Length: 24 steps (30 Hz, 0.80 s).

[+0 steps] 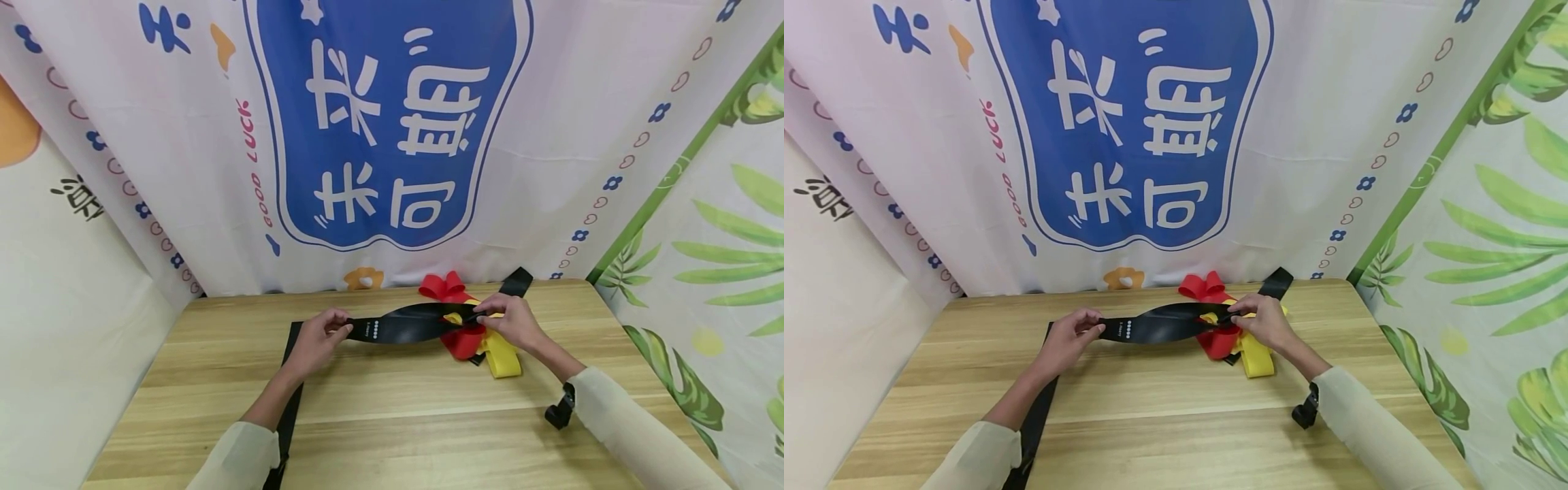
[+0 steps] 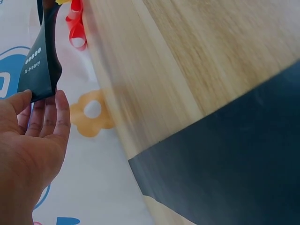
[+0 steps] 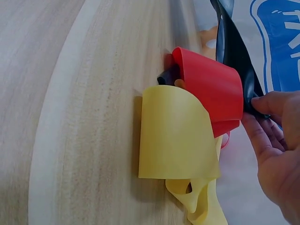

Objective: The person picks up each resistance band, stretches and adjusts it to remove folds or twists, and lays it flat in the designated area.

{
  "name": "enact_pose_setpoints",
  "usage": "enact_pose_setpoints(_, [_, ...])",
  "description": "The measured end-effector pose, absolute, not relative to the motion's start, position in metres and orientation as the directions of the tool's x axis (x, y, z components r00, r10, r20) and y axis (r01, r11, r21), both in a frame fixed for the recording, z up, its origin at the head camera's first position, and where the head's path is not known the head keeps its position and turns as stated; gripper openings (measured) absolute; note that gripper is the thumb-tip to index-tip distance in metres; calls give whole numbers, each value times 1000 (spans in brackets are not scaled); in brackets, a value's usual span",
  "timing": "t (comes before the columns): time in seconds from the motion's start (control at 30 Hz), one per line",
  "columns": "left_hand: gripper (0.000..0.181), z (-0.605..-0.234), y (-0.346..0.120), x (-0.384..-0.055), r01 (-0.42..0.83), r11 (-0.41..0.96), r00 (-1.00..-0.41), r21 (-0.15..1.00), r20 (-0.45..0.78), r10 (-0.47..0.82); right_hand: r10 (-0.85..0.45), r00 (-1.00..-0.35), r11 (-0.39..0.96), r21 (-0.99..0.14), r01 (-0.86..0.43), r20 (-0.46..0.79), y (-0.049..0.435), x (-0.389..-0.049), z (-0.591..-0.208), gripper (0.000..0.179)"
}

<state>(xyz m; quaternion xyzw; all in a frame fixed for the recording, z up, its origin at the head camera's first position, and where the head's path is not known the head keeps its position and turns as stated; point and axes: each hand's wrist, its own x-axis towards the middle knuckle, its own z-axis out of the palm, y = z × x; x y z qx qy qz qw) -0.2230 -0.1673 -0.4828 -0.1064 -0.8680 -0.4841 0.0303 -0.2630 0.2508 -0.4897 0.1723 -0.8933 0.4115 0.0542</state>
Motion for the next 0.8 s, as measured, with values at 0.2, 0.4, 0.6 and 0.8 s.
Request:
enact_pose_setpoints(0.2, [12,-485,-169,-225,210,502,-976,839,154,151,-252,-933,599,-716,-360,257,252,-263,-491,12])
enact_pose_setpoints(0.4, [12,-487,-172,-224,193,503,-980,843,143,137,-233,-942,566,-754,-333,242,254,-265,-491,11])
enact_pose_setpoints(0.6, [12,-488,-175,-225,183,484,-982,856,134,136,-200,-970,469,-855,-221,141,255,-265,-489,7])
enact_pose_setpoints(0.8, [13,-488,-178,-225,191,455,-979,870,139,146,-202,-975,378,-911,-163,90,255,-263,-488,9])
